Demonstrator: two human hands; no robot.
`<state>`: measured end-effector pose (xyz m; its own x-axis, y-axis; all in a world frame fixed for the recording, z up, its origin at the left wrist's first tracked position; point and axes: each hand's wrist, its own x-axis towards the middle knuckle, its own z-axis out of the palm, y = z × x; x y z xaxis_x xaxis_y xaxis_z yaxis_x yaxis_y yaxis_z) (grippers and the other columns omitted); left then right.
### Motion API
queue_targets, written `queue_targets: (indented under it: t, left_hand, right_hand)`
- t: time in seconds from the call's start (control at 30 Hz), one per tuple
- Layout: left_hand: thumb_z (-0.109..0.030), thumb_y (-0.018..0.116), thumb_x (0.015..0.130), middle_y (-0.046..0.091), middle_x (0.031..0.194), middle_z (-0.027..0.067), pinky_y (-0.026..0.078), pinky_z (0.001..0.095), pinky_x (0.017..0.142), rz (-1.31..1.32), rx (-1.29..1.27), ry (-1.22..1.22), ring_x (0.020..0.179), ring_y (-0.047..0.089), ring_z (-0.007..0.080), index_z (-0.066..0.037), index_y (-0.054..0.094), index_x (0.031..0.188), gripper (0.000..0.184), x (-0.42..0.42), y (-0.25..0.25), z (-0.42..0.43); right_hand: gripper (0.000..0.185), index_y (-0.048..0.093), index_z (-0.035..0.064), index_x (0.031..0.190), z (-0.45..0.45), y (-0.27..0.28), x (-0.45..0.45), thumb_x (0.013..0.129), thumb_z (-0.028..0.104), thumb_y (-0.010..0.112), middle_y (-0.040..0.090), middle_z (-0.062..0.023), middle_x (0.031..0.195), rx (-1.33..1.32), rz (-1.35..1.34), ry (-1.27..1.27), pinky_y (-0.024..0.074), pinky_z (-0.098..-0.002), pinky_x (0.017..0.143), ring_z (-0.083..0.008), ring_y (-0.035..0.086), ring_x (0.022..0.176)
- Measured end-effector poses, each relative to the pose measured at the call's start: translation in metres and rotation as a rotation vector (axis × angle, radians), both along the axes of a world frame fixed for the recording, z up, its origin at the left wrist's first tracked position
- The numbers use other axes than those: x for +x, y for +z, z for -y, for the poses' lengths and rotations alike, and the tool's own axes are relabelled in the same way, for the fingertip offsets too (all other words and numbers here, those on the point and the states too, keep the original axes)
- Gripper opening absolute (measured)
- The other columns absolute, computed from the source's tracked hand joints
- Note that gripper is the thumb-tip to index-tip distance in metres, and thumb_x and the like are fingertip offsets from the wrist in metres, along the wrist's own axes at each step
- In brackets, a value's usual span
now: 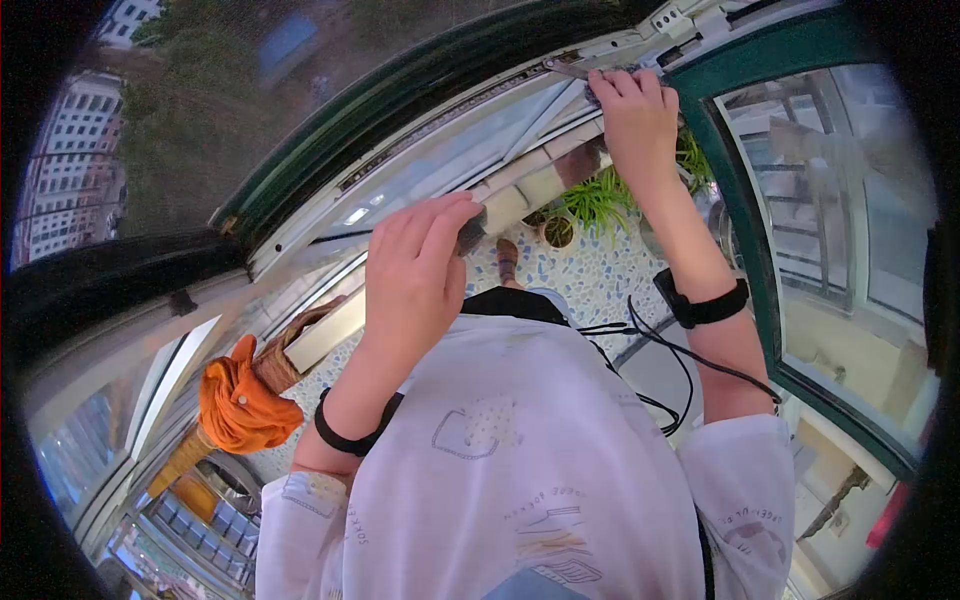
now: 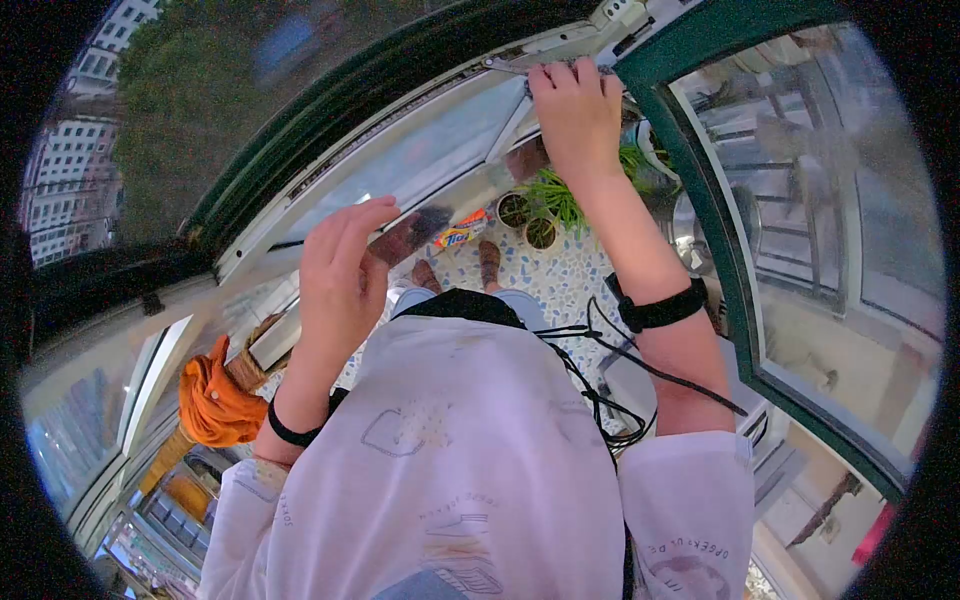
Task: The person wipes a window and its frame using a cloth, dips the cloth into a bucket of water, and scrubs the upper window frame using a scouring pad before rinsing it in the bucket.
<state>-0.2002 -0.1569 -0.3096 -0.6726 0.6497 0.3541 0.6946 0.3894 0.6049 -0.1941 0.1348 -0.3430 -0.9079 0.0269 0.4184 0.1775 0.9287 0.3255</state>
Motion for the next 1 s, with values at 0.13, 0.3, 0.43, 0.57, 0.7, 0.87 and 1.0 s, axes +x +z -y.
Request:
queue_targets:
  t: [0.13,0.3,0.43,0.57,0.7,0.87,1.0]
  left_hand:
    - [0.012,0.051,0.066,0.065,0.114,0.0119,0.044,0.0425,0.091,0.006,-0.01,0.022,0.104,0.059,0.033,-0.003,0.06,0.109,0.047,0.002,-0.004,0.007]
    - [0.011,0.052,0.068,0.065,0.113,0.0125,0.044,0.043,0.091,0.004,-0.022,0.05,0.104,0.059,0.0335,-0.004,0.059,0.112,0.047,0.0,-0.004,0.015]
    - [0.01,0.053,0.069,0.065,0.112,0.013,0.045,0.0432,0.091,0.015,-0.024,0.071,0.104,0.059,0.034,-0.004,0.058,0.112,0.046,-0.001,-0.01,0.016]
    - [0.008,0.054,0.073,0.064,0.112,0.0126,0.045,0.0432,0.09,0.053,-0.021,0.036,0.102,0.059,0.0342,-0.004,0.058,0.113,0.041,0.001,-0.015,0.009]
    - [0.007,0.055,0.076,0.064,0.112,0.012,0.044,0.0432,0.09,0.038,-0.019,-0.011,0.102,0.059,0.0338,-0.005,0.058,0.112,0.038,0.001,-0.01,0.002]
    - [0.006,0.055,0.076,0.065,0.113,0.0113,0.044,0.0429,0.089,0.027,-0.031,0.02,0.102,0.059,0.0332,-0.005,0.058,0.111,0.036,-0.005,-0.009,0.007]
    - [0.006,0.056,0.076,0.065,0.114,0.0114,0.044,0.0424,0.09,0.039,-0.014,0.022,0.102,0.059,0.033,-0.005,0.058,0.11,0.035,-0.003,-0.011,0.011]
  right_hand:
    - [0.036,0.066,0.0119,0.113,0.013,0.012,-0.029,0.076,0.012,0.068,0.065,0.0007,0.102,-0.21,-0.045,0.082,0.045,-0.04,0.082,-0.0249,0.057,0.096]
    - [0.032,0.066,0.01,0.107,0.023,-0.005,-0.048,0.077,0.02,0.073,0.064,-0.0023,0.101,-0.302,-0.16,0.165,0.0484,-0.0385,0.077,-0.0251,0.058,0.094]
    - [0.031,0.066,0.011,0.104,0.029,-0.005,-0.034,0.077,0.023,0.073,0.063,-0.0022,0.1,-0.172,-0.16,0.187,0.0482,-0.0385,0.076,-0.0235,0.058,0.092]
    - [0.029,0.067,0.0133,0.106,0.035,-0.008,-0.045,0.078,0.02,0.067,0.06,-0.0012,0.097,-0.096,-0.143,0.162,0.0469,-0.0372,0.073,-0.0217,0.058,0.093]
    - [0.029,0.066,0.0131,0.106,0.028,-0.005,-0.041,0.078,0.015,0.059,0.059,-0.0027,0.098,-0.104,-0.109,0.201,0.0464,-0.0376,0.072,-0.0215,0.058,0.094]
    - [0.03,0.065,0.0113,0.106,-0.016,-0.005,-0.01,0.077,0.014,0.059,0.059,-0.004,0.095,-0.118,-0.078,0.228,0.0476,-0.0377,0.072,-0.0235,0.058,0.091]
    - [0.03,0.067,0.0097,0.105,0.012,-0.005,-0.031,0.076,0.01,0.06,0.061,-0.0047,0.091,-0.165,-0.106,0.23,0.0481,-0.037,0.073,-0.0248,0.059,0.088]
